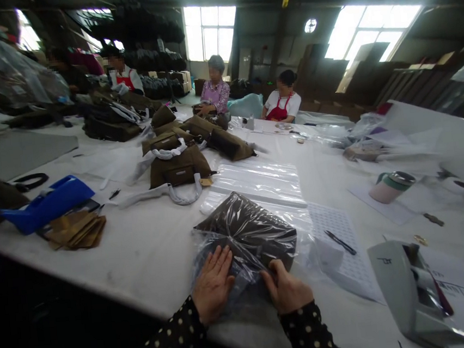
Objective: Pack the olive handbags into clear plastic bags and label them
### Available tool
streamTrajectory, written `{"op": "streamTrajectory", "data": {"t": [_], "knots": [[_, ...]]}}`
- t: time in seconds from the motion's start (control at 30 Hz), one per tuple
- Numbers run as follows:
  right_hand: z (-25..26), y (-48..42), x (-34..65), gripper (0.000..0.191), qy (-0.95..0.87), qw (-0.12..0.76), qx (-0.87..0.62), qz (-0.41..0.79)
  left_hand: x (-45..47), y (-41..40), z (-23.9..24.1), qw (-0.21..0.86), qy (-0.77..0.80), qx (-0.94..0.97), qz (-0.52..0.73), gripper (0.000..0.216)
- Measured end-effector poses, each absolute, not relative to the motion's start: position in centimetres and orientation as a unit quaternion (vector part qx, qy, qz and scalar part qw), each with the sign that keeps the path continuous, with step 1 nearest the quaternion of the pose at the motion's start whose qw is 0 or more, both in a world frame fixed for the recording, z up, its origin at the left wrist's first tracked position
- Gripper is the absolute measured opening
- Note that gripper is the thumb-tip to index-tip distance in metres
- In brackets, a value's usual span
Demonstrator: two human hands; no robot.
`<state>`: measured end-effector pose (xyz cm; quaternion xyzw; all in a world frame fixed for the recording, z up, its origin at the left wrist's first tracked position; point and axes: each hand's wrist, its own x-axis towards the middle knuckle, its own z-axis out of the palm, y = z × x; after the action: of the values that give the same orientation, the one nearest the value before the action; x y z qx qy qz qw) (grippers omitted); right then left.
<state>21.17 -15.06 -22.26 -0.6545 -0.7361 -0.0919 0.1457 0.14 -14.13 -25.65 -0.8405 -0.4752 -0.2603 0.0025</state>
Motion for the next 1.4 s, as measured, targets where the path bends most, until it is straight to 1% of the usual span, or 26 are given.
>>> {"op": "streamTrajectory", "data": {"t": [0.07, 0.1, 0.17, 0.2, 0.3, 0.33, 0.37, 0.43, 0.5, 0.57, 0.6, 0.63, 0.7, 0.77, 0.8, 0.9, 1.03, 1.07, 1.17, 1.23, 1.33, 1.4], "knots": [[-21.4, -14.7, 20.6, 0.031, -0.789, 0.211, -0.558, -0.146, 0.5, -12.9, -27.2, 0.002, -0.494, -0.835, -0.241, 0.049], [-21.2, -14.3, 20.0, 0.032, -0.818, 0.231, -0.500, -0.166, 0.5, -12.7, -27.8, 0.001, -0.497, -0.835, -0.238, 0.050], [-21.1, -13.0, 18.4, 0.038, -0.856, 0.221, -0.434, -0.173, 0.3, -12.5, -28.5, 0.002, -0.495, -0.834, -0.243, 0.051], [-21.1, -12.2, 17.6, 0.042, -0.861, 0.196, -0.439, -0.162, 0.2, -12.5, -28.7, 0.004, -0.495, -0.833, -0.247, 0.051], [-21.1, -9.9, 16.2, 0.049, -0.838, 0.130, -0.518, -0.112, 0.1, -12.5, -28.8, 0.012, -0.495, -0.833, -0.247, 0.053], [-20.9, -9.5, 16.5, 0.049, -0.827, 0.130, -0.537, -0.103, 0.1, -12.4, -28.8, 0.015, -0.494, -0.834, -0.245, 0.053], [-20.6, -9.4, 17.3, 0.047, -0.820, 0.152, -0.542, -0.101, 0.2, -12.3, -28.9, 0.017, -0.493, -0.835, -0.244, 0.054], [-20.0, -10.2, 20.7, 0.037, -0.807, 0.244, -0.530, -0.092, 0.2, -12.2, -29.1, 0.019, -0.487, -0.838, -0.245, 0.057], [-19.7, -12.1, 26.2, 0.025, -0.753, 0.375, -0.536, -0.069, 0.1, -12.0, -29.5, 0.020, -0.480, -0.840, -0.253, 0.060], [-19.7, -14.7, 33.0, 0.017, -0.603, 0.510, -0.610, -0.063, -0.1, -11.8, -30.0, 0.011, -0.472, -0.839, -0.269, 0.061], [-19.9, -16.1, 36.5, 0.019, -0.497, 0.566, -0.654, -0.070, -0.2, -11.7, -30.4, 0.002, -0.469, -0.838, -0.279, 0.061], [-20.1, -17.5, 39.9, 0.026, -0.388, 0.606, -0.690, -0.077, -0.3, -11.5, -30.7, -0.011, -0.467, -0.836, -0.288, 0.060], [-20.8, -19.7, 45.7, 0.045, -0.240, 0.641, -0.727, -0.048, -0.5, -11.1, -31.2, -0.040, -0.467, -0.830, -0.302, 0.060], [-21.8, -20.8, 49.6, 0.058, -0.194, 0.637, -0.746, 0.016, -0.7, -10.9, -31.5, -0.065, -0.474, -0.823, -0.305, 0.060], [-22.4, -21.0, 50.7, 0.060, -0.189, 0.627, -0.754, 0.047, -0.7, -10.8, -31.6, -0.073, -0.478, -0.821, -0.305, 0.060], [-23.9, -20.3, 51.9, 0.060, -0.191, 0.602, -0.768, 0.109, -0.9, -10.6, -32.0, -0.073, -0.485, -0.817, -0.305, 0.061], [-24.1, -20.5, 52.1, 0.069, -0.199, 0.597, -0.766, 0.132, -0.9, -10.4, -32.6, -0.064, -0.492, -0.815, -0.300, 0.061], [-24.0, -21.1, 52.2, 0.068, -0.196, 0.595, -0.768, 0.132, -0.9, -10.3, -32.6, -0.063, -0.493, -0.815, -0.298, 0.061], [-24.0, -23.4, 52.0, 0.049, -0.181, 0.557, -0.798, 0.140, -0.8, -10.4, -32.3, -0.062, -0.494, -0.815, -0.296, 0.061], [-24.4, -24.9, 51.6, 0.042, -0.179, 0.504, -0.833, 0.141, -0.7, -10.5, -31.9, -0.065, -0.496, -0.813, -0.297, 0.061], [-24.9, -26.6, 51.3, 0.033, -0.196, 0.409, -0.884, 0.111, -0.5, -10.6, -31.4, -0.061, -0.492, -0.813, -0.304, 0.060], [-24.4, -27.2, 51.2, 0.033, -0.212, 0.356, -0.906, 0.085, -0.3, -10.6, -31.2, -0.049, -0.486, -0.816, -0.308, 0.059]]}}
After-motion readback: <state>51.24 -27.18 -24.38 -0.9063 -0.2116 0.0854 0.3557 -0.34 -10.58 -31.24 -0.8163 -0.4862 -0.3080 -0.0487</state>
